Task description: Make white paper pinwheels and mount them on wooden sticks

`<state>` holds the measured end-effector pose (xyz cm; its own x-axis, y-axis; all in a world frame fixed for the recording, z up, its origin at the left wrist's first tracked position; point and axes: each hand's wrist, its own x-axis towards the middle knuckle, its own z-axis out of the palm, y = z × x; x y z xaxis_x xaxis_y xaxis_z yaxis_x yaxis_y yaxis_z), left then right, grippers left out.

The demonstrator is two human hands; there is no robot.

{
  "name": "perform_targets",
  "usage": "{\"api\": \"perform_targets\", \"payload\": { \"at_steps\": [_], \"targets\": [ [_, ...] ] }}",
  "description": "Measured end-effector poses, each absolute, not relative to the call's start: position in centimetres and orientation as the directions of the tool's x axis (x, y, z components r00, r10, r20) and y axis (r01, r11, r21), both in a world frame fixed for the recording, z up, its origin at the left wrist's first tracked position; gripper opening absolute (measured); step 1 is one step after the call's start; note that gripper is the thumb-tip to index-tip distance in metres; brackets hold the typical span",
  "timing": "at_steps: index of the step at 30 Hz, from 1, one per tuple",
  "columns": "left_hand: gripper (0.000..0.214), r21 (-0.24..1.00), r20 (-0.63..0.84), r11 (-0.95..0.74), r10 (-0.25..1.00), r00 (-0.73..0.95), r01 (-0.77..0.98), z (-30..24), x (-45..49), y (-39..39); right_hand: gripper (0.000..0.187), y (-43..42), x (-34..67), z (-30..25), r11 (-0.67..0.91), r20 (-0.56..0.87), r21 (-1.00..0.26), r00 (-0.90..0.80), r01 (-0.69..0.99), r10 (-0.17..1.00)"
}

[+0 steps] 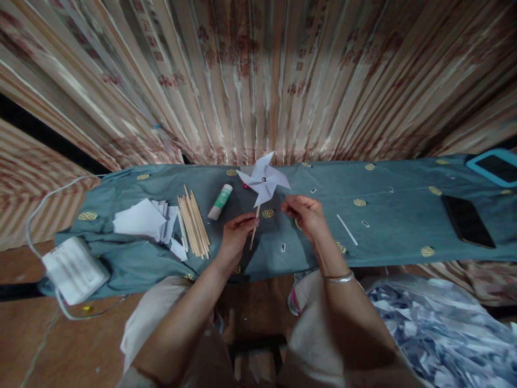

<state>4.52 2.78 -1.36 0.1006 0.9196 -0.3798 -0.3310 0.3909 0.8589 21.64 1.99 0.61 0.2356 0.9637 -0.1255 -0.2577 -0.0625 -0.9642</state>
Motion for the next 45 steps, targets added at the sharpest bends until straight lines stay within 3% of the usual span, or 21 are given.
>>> {"api": "perform_targets", "payload": {
  "at_steps": [5,8,14,30,45],
  "targets": [
    [0.034,0.851,-0.396,0.412,0.911,0.117,-0.324,-1.5,4.6,2.8,0.035,2.2,23.5,0.9,0.115,-0.032,-0.956,0.488,-0.269,0.872],
    [0.034,0.858,-0.405,0.422,0.906,0.119,-0.294,-1.8,4.8,2.6,0.032,2.6,23.8,0.6,0.138,0.000,-0.970,0.568,-0.201,0.823],
    [0.034,0.858,-0.413,0.431,0.902,0.122,-0.279,-2.1,5.1,2.3,0.034,3.2,23.4,0.1,0.117,0.039,-0.987,0.531,-0.113,0.846],
    [0.030,0.863,-0.398,0.420,0.907,0.134,-0.281,-2.1,4.8,2.5,0.031,3.0,22.7,-0.1,0.044,-0.066,-0.975,0.473,-0.217,0.879],
    [0.035,0.866,-0.388,0.411,0.912,0.136,-0.285,-2.1,4.6,2.7,0.030,2.7,22.2,-0.2,0.059,-0.054,-0.970,0.445,-0.235,0.894]
  ]
}}
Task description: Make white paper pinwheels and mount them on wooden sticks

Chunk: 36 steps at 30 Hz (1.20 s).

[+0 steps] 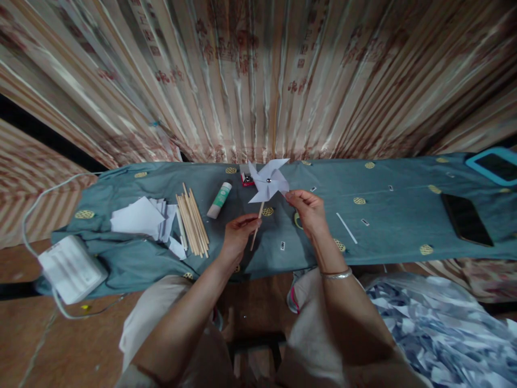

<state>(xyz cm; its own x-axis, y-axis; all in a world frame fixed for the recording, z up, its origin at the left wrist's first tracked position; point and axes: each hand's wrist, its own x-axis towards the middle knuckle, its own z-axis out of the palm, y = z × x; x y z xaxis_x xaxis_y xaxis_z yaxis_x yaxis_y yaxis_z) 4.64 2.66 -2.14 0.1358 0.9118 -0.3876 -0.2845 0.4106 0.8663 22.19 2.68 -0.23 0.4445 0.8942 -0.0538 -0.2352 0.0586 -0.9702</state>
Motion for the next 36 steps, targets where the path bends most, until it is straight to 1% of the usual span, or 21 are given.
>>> {"api": "perform_targets", "payload": {
  "at_steps": [5,9,15,19,26,36],
  "targets": [
    [0.036,0.863,-0.399,0.424,0.906,0.143,-0.275,-2.19,4.73,2.53,0.040,2.90,22.76,-0.63,0.051,-0.050,-0.968,0.385,-0.246,0.922],
    [0.038,0.858,-0.419,0.453,0.890,0.182,-0.243,-2.12,4.80,2.29,0.043,3.15,22.99,-0.69,0.053,-0.053,-0.954,0.342,-0.294,0.938],
    [0.038,0.855,-0.425,0.468,0.879,0.214,-0.222,-1.99,4.96,2.05,0.039,3.40,23.02,-0.60,0.087,-0.058,-0.927,0.367,-0.366,0.929],
    [0.035,0.854,-0.426,0.466,0.882,0.200,-0.232,-1.85,5.04,2.08,0.037,3.45,23.14,-0.74,0.069,-0.071,-0.928,0.355,-0.367,0.932],
    [0.035,0.856,-0.420,0.457,0.887,0.192,-0.241,-2.00,4.93,2.19,0.039,3.37,22.79,-0.36,0.050,-0.112,-0.912,0.365,-0.408,0.924],
    [0.035,0.858,-0.409,0.444,0.894,0.181,-0.259,-1.79,4.88,2.27,0.033,3.13,22.49,-0.32,0.020,-0.129,-0.914,0.338,-0.405,0.932]
  ]
}}
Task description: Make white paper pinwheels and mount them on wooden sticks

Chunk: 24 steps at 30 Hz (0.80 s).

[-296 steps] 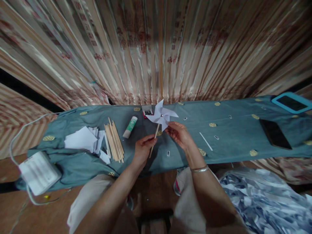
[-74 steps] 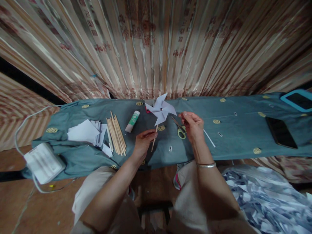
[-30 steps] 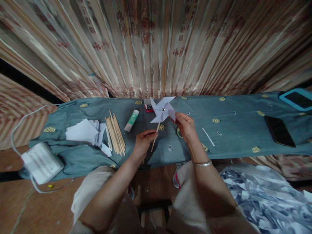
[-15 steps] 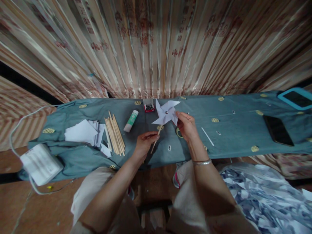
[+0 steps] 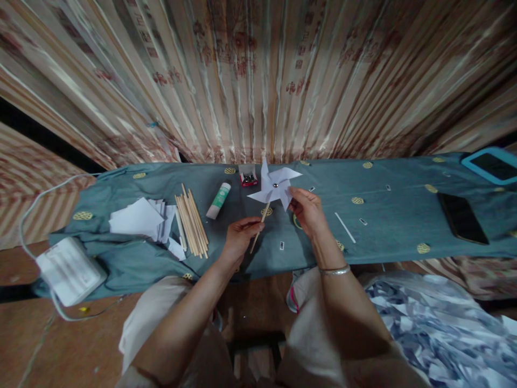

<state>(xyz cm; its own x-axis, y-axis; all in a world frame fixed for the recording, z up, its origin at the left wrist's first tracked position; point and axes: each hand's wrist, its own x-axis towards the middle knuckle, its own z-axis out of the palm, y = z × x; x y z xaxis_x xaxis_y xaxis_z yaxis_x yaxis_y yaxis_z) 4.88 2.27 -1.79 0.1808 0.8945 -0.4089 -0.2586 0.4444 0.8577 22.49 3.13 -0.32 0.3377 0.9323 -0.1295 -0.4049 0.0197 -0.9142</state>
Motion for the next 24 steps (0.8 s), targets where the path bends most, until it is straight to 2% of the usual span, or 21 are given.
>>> {"api": "perform_targets", "payload": {
  "at_steps": [24],
  "targets": [
    [0.032,0.868,-0.398,0.425,0.904,0.154,-0.257,-1.8,4.7,2.3,0.036,2.6,20.9,0.4,-0.093,-0.228,-0.889,0.257,-0.448,0.939]
  ]
}}
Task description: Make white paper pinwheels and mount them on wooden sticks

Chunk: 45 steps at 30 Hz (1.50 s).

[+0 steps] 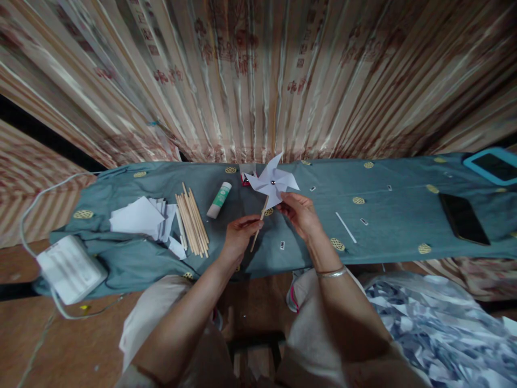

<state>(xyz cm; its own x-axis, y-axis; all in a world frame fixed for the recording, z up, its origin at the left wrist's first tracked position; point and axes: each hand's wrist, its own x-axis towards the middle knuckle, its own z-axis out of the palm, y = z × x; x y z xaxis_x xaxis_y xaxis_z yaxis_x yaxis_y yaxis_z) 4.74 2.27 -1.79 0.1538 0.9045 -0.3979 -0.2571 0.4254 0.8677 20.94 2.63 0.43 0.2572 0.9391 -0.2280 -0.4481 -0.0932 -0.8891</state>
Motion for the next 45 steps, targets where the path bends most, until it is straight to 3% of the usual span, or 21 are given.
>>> {"api": "perform_targets", "payload": {
  "at_steps": [17,26,34,45],
  "targets": [
    [0.031,0.866,-0.390,0.415,0.910,0.142,-0.279,-1.8,4.7,2.3,0.031,2.8,20.0,-0.6,-0.075,-0.213,-0.862,0.222,-0.502,0.951],
    [0.034,0.878,-0.377,0.393,0.919,0.112,-0.271,-1.6,4.4,2.8,0.047,2.6,21.0,-0.2,-0.160,-0.275,-0.882,0.208,-0.444,0.939],
    [0.031,0.878,-0.390,0.414,0.910,0.142,-0.239,-2.0,4.7,2.3,0.042,3.3,22.4,-0.3,0.074,-0.162,-0.885,0.451,-0.461,0.878],
    [0.029,0.882,-0.391,0.414,0.910,0.140,-0.226,-1.9,4.7,2.3,0.036,3.3,22.2,-0.5,0.078,-0.113,-0.911,0.428,-0.405,0.897]
  ]
}}
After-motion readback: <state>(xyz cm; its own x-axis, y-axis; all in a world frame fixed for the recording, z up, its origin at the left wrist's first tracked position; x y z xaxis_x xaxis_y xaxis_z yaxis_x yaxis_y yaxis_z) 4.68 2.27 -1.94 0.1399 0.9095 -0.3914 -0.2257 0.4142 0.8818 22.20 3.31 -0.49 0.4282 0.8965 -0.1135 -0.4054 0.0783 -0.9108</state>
